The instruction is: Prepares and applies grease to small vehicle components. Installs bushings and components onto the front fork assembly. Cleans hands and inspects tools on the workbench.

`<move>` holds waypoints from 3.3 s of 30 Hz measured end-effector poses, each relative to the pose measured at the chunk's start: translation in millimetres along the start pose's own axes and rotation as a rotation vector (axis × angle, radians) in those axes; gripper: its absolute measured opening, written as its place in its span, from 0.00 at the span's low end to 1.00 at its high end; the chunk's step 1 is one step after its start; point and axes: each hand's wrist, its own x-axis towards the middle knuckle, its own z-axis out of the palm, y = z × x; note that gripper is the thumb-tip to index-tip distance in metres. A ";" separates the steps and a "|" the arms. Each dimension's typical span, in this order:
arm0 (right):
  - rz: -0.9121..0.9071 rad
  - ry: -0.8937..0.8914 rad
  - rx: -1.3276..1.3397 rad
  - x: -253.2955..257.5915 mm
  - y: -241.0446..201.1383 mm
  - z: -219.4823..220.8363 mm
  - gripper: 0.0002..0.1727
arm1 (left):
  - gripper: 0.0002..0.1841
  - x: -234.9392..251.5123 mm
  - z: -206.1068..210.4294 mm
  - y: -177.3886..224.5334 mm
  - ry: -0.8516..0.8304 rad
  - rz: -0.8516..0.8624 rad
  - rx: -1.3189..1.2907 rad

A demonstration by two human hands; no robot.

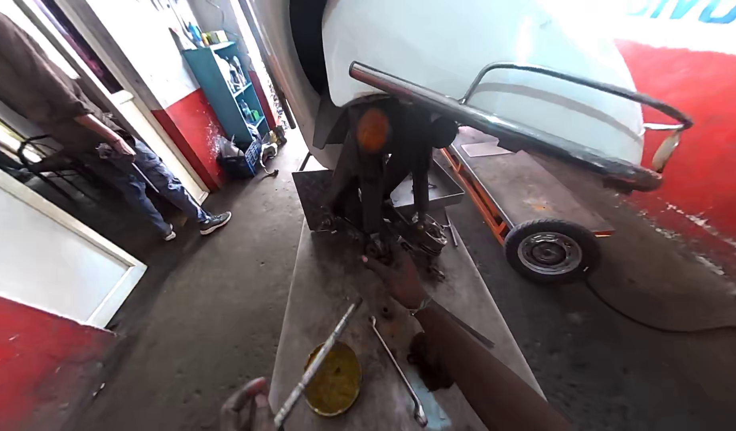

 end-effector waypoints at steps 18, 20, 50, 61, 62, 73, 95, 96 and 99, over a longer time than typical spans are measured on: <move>-0.008 0.041 -0.091 -3.6 5.0 5.4 0.24 | 0.14 77.2 28.0 58.8 -0.161 0.233 0.292; -0.001 0.025 -0.101 -3.6 2.9 3.2 0.26 | 0.16 99.4 24.1 59.9 -0.217 0.468 0.368; 0.145 -0.036 0.517 41.6 -21.3 11.4 0.17 | 0.17 138.4 13.7 50.5 -0.459 0.521 0.487; 0.120 -0.071 0.656 40.4 -18.9 7.8 0.20 | 0.18 152.6 13.0 34.4 -0.563 0.352 0.349; 0.121 -0.075 0.653 39.8 -19.6 8.0 0.20 | 0.18 148.8 12.7 37.7 -0.574 0.361 0.375; 0.114 -0.154 0.397 50.2 -18.6 -11.5 0.21 | 0.16 124.0 74.2 36.0 -0.281 0.893 0.463; 0.107 -0.177 0.334 43.9 -16.2 -4.5 0.18 | 0.16 124.1 48.7 32.6 -0.219 0.996 0.516; 0.104 -0.171 0.327 44.0 -15.9 -3.8 0.18 | 0.17 121.6 46.6 35.7 -0.251 0.869 0.486; 0.083 -0.084 0.368 38.6 -14.4 -0.7 0.22 | 0.19 119.5 43.5 43.6 -0.323 0.625 0.479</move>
